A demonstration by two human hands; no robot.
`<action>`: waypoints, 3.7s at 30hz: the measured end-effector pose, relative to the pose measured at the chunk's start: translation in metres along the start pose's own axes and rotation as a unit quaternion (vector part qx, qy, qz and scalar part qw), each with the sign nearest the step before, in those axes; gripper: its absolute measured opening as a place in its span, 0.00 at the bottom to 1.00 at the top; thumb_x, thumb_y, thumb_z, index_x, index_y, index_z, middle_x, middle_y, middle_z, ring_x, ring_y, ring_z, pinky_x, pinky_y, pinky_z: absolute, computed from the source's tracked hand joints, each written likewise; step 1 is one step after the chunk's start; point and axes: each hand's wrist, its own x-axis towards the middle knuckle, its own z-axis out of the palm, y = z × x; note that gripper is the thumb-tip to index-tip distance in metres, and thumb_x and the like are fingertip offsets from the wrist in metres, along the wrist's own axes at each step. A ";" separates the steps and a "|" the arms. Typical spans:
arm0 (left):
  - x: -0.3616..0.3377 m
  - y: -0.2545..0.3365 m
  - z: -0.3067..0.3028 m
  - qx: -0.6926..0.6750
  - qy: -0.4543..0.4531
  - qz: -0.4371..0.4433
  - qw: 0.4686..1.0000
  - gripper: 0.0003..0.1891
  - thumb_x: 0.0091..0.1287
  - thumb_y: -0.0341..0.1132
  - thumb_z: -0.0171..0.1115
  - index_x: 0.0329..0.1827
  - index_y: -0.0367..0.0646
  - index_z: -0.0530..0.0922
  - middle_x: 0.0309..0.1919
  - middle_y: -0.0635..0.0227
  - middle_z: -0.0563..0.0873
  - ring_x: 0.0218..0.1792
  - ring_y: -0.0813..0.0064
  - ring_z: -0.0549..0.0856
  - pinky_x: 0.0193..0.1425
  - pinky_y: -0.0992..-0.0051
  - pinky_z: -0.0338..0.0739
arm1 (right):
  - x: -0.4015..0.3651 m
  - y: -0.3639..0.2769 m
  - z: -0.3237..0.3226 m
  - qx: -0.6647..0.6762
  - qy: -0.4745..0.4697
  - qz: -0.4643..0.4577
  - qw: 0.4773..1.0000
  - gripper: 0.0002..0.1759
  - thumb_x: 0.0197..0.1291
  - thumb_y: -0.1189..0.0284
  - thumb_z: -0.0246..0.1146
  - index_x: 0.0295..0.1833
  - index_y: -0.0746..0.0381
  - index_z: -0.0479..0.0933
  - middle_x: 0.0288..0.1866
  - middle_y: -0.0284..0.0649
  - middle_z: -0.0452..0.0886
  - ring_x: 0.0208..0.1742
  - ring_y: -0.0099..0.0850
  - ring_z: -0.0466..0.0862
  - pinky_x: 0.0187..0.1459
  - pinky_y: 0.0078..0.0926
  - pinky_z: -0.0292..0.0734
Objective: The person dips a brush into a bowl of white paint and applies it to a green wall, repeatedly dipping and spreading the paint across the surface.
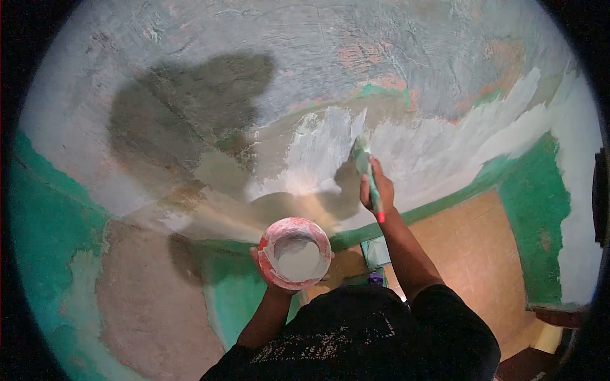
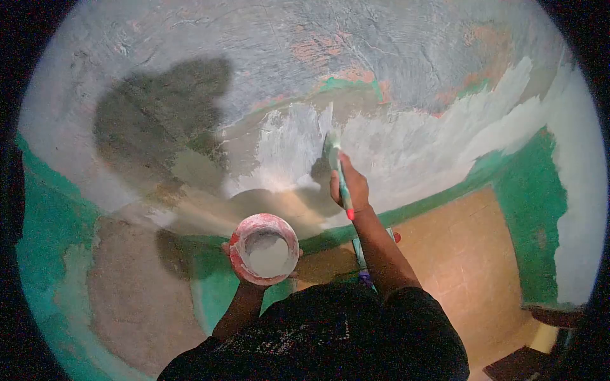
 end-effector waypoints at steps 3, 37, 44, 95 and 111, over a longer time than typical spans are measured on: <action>0.007 -0.004 0.018 0.016 0.037 -0.001 0.999 0.53 0.44 0.77 0.62 0.73 0.60 0.61 0.68 0.43 0.62 0.63 0.25 0.65 0.53 0.22 0.69 | -0.037 0.036 0.026 -0.012 -0.047 -0.040 0.998 0.29 0.61 0.71 0.57 0.69 0.57 0.63 0.44 0.57 0.82 0.35 0.54 0.84 0.36 0.45 0.81; 0.015 -0.004 -0.017 0.036 0.029 -0.001 0.999 0.53 0.51 0.78 0.53 0.76 0.56 0.57 0.74 0.53 0.58 0.70 0.36 0.62 0.63 0.24 0.60 | 0.065 -0.026 -0.031 0.039 0.174 0.005 0.984 0.26 0.66 0.69 0.55 0.68 0.66 0.66 0.36 0.54 0.83 0.34 0.45 0.87 0.34 0.34 0.80; 0.016 -0.006 0.006 -0.018 -0.053 -0.076 0.996 0.54 0.50 0.79 0.54 0.76 0.56 0.55 0.73 0.50 0.58 0.69 0.30 0.60 0.59 0.21 0.61 | -0.017 0.009 0.001 0.005 0.009 0.098 0.995 0.27 0.63 0.72 0.55 0.68 0.61 0.66 0.30 0.52 0.83 0.28 0.48 0.86 0.28 0.36 0.79; 0.032 -0.037 0.025 -0.070 0.041 -0.005 0.997 0.54 0.46 0.82 0.52 0.73 0.58 0.62 0.70 0.55 0.65 0.65 0.31 0.67 0.58 0.29 0.70 | 0.019 -0.037 -0.008 0.122 -0.169 0.188 0.960 0.23 0.63 0.72 0.58 0.64 0.65 0.72 0.43 0.51 0.84 0.42 0.36 0.87 0.42 0.29 0.80; 0.037 -0.040 0.010 -0.116 0.090 0.103 0.984 0.55 0.47 0.81 0.54 0.75 0.58 0.58 0.73 0.53 0.59 0.69 0.31 0.61 0.60 0.22 0.62 | 0.033 -0.047 0.005 0.146 -0.061 0.076 0.984 0.25 0.63 0.71 0.57 0.67 0.59 0.68 0.46 0.53 0.83 0.42 0.40 0.88 0.42 0.32 0.82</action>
